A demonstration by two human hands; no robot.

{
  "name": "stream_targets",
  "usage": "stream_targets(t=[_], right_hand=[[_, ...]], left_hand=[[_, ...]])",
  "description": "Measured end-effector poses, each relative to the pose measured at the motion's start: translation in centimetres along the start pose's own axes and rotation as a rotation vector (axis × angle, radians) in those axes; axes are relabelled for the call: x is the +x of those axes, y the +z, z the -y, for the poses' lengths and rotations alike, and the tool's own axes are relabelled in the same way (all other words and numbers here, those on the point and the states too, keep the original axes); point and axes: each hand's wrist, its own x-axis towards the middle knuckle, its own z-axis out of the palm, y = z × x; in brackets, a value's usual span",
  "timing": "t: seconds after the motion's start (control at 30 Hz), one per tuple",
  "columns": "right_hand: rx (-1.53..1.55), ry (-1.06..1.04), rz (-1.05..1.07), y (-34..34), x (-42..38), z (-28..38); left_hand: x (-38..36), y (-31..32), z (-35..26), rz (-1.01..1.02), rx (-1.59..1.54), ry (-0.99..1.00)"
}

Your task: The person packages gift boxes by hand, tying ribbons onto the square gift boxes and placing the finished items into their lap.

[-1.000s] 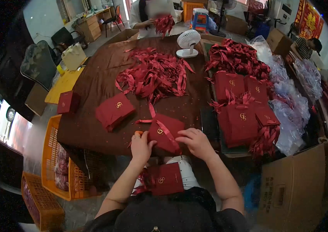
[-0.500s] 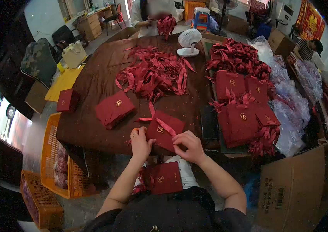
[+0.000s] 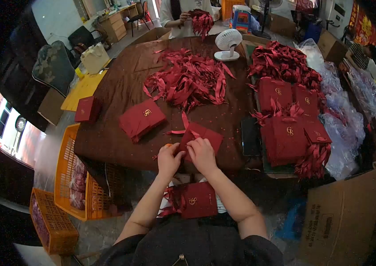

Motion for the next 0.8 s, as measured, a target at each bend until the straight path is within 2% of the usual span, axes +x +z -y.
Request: stream_targets(t=[0.3,0.4,0.8], right_hand=[[-0.037,-0.074,0.011,1.2,-0.2,-0.1],[-0.062,-0.086,0.015,1.7,-0.6,-0.2],[0.011,-0.067,-0.007,2.5,-1.0,-0.2]], left_hand=[[0.3,-0.9,-0.3,0.042,-0.150,-0.059],[0.2,-0.3,-0.1,-0.036,-0.092,0.055],[0.0,0.2,0.1,-0.009,-0.078,0.063]])
